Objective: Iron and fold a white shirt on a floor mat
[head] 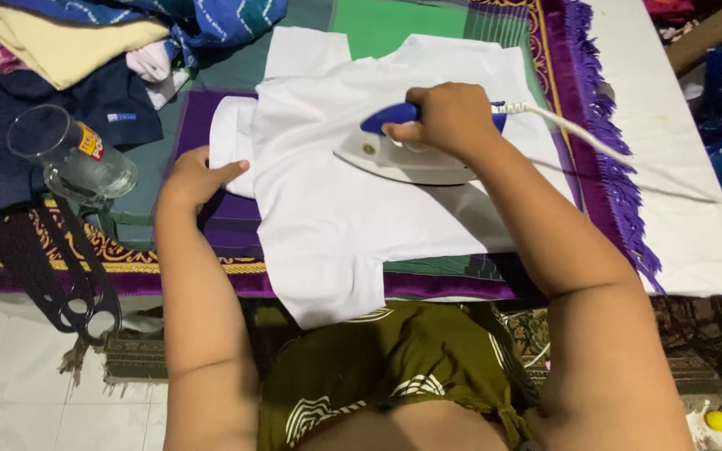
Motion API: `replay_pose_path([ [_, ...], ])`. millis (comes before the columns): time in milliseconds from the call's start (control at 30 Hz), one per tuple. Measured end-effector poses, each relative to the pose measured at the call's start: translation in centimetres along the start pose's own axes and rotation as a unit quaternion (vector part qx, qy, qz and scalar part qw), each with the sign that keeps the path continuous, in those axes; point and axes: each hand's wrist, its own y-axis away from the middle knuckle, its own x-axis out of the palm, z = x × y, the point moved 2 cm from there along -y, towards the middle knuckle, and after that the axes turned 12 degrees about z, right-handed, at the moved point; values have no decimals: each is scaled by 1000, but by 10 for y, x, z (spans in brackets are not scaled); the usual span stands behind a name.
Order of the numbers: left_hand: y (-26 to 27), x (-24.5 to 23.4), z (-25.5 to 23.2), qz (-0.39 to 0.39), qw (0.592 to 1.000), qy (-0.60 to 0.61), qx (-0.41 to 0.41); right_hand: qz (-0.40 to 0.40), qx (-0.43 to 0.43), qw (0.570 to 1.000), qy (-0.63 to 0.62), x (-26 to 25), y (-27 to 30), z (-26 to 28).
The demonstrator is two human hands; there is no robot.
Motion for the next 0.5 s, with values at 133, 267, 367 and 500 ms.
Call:
replay_pose_path([
  [133,-16,-7,17,-38,994,88,52,-1,-20,1000,-9,-7,-13,27],
  [267,-24,-9,31,-32,977,191,85,15,-36,999,-11,-5,-19,45],
  [367,-6,-11,15,43,982,130,134,-3,-32,999,-12,-1,-23,47],
  [500,0,-12,23,86,946,-169,263,14,-65,998,-22,-5,-20,46],
])
